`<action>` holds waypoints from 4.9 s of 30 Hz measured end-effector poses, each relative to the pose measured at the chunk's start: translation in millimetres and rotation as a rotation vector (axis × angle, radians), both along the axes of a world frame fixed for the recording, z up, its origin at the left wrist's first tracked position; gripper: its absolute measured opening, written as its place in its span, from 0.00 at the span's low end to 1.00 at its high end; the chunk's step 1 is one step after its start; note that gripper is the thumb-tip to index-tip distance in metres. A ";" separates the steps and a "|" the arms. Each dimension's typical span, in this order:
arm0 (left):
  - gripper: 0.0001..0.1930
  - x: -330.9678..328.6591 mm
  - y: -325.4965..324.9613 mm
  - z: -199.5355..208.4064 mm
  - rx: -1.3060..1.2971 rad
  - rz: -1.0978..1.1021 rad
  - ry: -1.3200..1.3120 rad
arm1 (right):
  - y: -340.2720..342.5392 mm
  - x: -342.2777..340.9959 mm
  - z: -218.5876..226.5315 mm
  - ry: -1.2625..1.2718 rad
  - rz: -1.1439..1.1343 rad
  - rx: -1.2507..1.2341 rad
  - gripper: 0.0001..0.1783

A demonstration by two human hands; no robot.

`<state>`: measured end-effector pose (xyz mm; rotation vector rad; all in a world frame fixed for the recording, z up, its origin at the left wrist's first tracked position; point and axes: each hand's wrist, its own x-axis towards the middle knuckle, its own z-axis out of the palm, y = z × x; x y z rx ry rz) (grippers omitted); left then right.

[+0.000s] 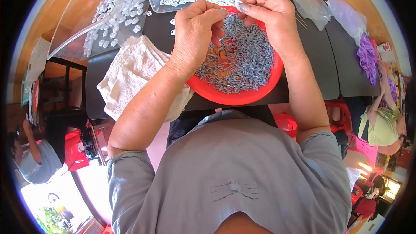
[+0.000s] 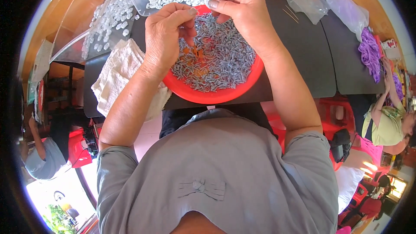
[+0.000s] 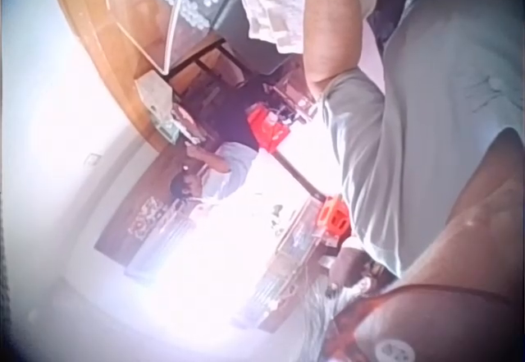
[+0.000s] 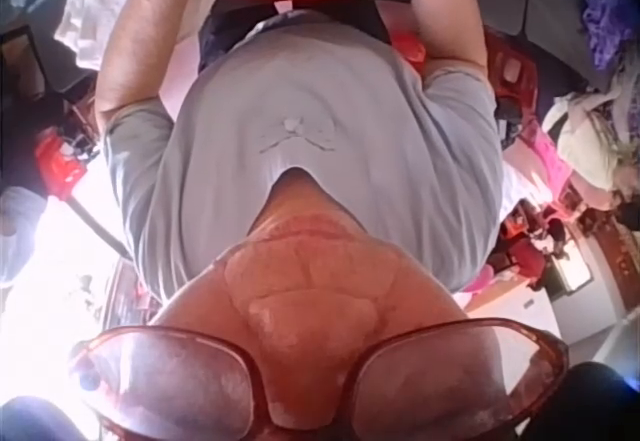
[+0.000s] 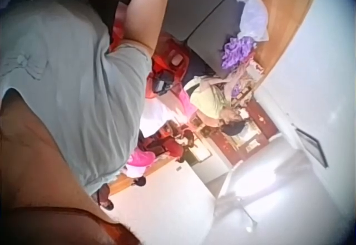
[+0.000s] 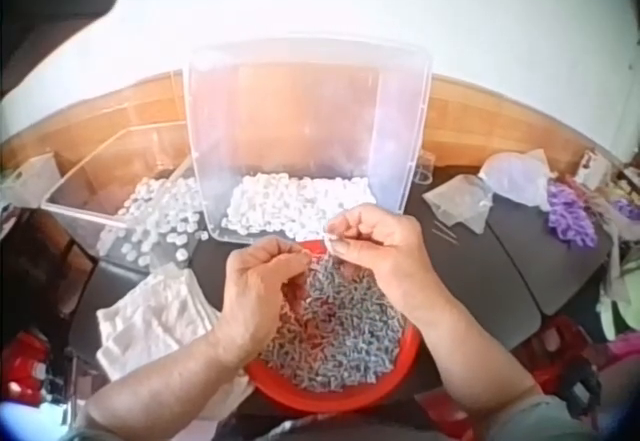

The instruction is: Assembling small white plastic components by manually inserting metal parts into them.

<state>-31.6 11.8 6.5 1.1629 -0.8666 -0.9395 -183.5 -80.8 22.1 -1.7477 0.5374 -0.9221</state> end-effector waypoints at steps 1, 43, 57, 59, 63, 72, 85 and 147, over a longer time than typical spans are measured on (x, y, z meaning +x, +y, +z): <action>0.08 -0.1 0.3 1.2 0.001 0.001 -0.020 | -0.3 -0.1 0.3 0.002 0.010 -0.002 0.10; 0.14 -6.2 3.0 10.9 -0.209 -0.178 0.016 | -5.8 -12.5 11.1 0.060 0.271 0.204 0.12; 0.15 -6.6 7.8 9.0 -0.270 -0.154 -0.060 | 1.1 -12.0 14.8 0.078 0.316 0.319 0.15; 0.15 -6.8 8.7 8.8 -0.277 -0.142 -0.075 | 1.9 -11.8 14.8 0.077 0.326 0.328 0.15; 0.15 -5.8 10.7 8.1 -0.334 -0.153 -0.085 | 8.7 -10.5 18.3 0.046 0.332 0.389 0.14; 0.13 -8.2 16.3 11.4 -0.361 -0.204 -0.066 | 8.2 -11.9 18.6 -0.015 0.414 0.513 0.10; 0.09 -9.4 16.3 8.6 -0.362 -0.220 0.137 | 9.5 -7.5 15.4 -0.024 0.490 0.562 0.11; 0.08 12.3 -3.0 8.5 0.130 -0.132 0.253 | 4.3 1.5 -1.4 0.035 0.051 0.060 0.05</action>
